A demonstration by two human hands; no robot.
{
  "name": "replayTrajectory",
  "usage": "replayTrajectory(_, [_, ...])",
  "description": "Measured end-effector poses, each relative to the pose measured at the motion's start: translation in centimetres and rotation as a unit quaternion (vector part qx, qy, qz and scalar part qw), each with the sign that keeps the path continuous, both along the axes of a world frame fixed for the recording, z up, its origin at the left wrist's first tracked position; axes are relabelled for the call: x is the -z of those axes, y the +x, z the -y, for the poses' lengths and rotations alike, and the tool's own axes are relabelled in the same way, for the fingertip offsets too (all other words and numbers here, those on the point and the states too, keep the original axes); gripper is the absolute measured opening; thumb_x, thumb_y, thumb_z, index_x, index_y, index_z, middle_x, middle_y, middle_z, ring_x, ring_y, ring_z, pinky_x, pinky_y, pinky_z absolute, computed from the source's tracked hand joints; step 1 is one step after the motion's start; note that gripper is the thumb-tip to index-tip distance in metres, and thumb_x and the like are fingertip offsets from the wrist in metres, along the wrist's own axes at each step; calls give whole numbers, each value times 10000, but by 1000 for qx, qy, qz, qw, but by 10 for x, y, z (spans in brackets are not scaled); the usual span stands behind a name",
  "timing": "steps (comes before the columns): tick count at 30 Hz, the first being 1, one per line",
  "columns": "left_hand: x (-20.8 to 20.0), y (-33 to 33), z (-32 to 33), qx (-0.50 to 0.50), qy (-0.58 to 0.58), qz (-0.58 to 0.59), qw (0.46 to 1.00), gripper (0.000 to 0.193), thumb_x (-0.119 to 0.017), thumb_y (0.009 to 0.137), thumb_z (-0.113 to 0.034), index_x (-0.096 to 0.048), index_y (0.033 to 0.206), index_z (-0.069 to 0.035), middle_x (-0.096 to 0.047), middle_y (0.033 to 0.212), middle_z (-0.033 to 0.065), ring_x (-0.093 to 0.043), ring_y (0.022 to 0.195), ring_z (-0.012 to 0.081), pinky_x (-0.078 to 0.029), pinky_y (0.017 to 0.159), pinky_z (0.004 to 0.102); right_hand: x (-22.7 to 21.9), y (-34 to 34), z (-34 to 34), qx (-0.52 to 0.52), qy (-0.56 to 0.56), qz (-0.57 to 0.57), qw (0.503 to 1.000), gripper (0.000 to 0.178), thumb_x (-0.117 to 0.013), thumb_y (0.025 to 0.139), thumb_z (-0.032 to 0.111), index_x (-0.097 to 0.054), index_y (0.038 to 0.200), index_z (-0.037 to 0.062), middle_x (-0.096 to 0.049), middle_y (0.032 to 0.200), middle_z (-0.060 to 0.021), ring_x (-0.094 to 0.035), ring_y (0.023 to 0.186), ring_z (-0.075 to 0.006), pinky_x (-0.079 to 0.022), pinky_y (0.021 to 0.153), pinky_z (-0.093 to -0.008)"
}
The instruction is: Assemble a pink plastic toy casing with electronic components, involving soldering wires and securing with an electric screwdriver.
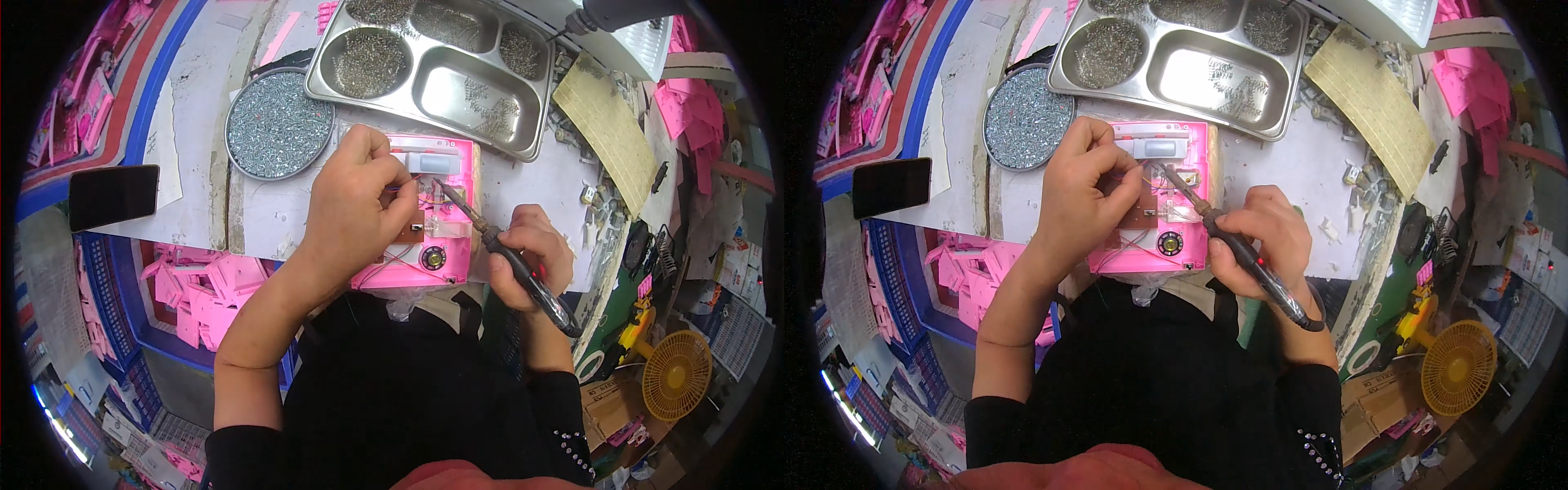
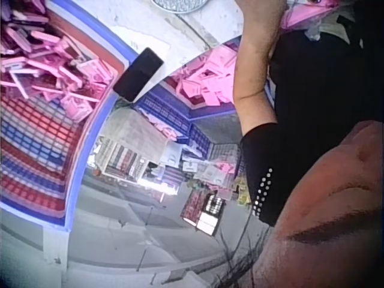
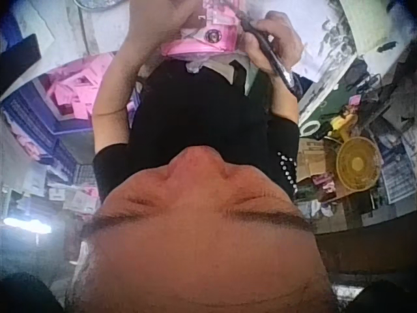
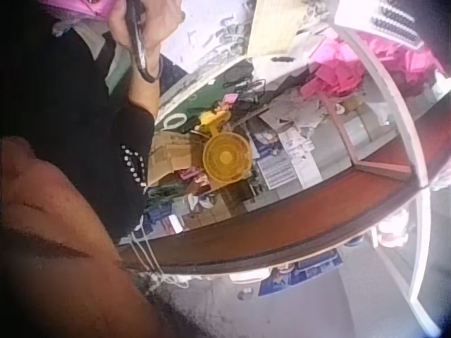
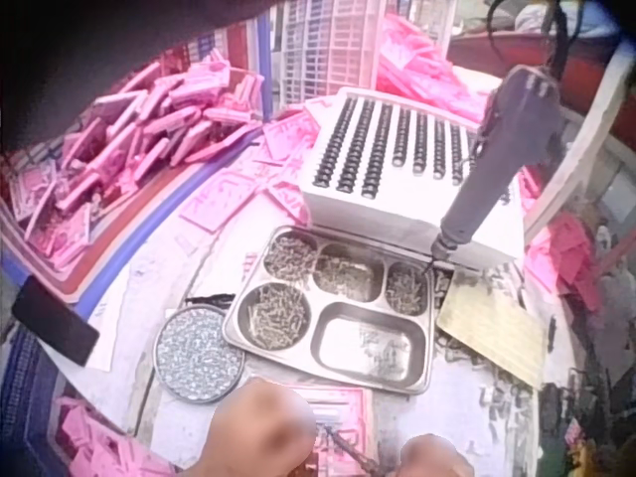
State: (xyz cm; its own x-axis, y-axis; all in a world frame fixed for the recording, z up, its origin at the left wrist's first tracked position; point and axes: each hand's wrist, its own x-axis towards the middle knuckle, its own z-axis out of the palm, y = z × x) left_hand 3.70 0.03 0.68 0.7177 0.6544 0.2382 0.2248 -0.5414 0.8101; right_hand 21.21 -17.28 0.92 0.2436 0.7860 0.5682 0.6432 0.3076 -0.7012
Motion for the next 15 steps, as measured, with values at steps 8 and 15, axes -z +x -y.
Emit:
replayTrajectory(8, [0,1,1,-13,8,3,1000,98,-744,762,-48,-660,763,3,-564,912,126,-614,767,295,-507,665,410,-4,-3,-3,-26,-38,12,999,246,-741,791,79,-614,984,-3,-610,741,-100,-539,650,-255,-461,657,-398])
replayTrajectory(15, [1,1,1,-9,12,4,1000,96,-742,763,-31,-666,787,24,-535,907,119,-592,780,266,-502,675,370,-1,-2,-10,-22,-16,12,1000,272,-757,742,35,-628,981,12,-641,727,-93,-523,570,-244,-449,609,-369])
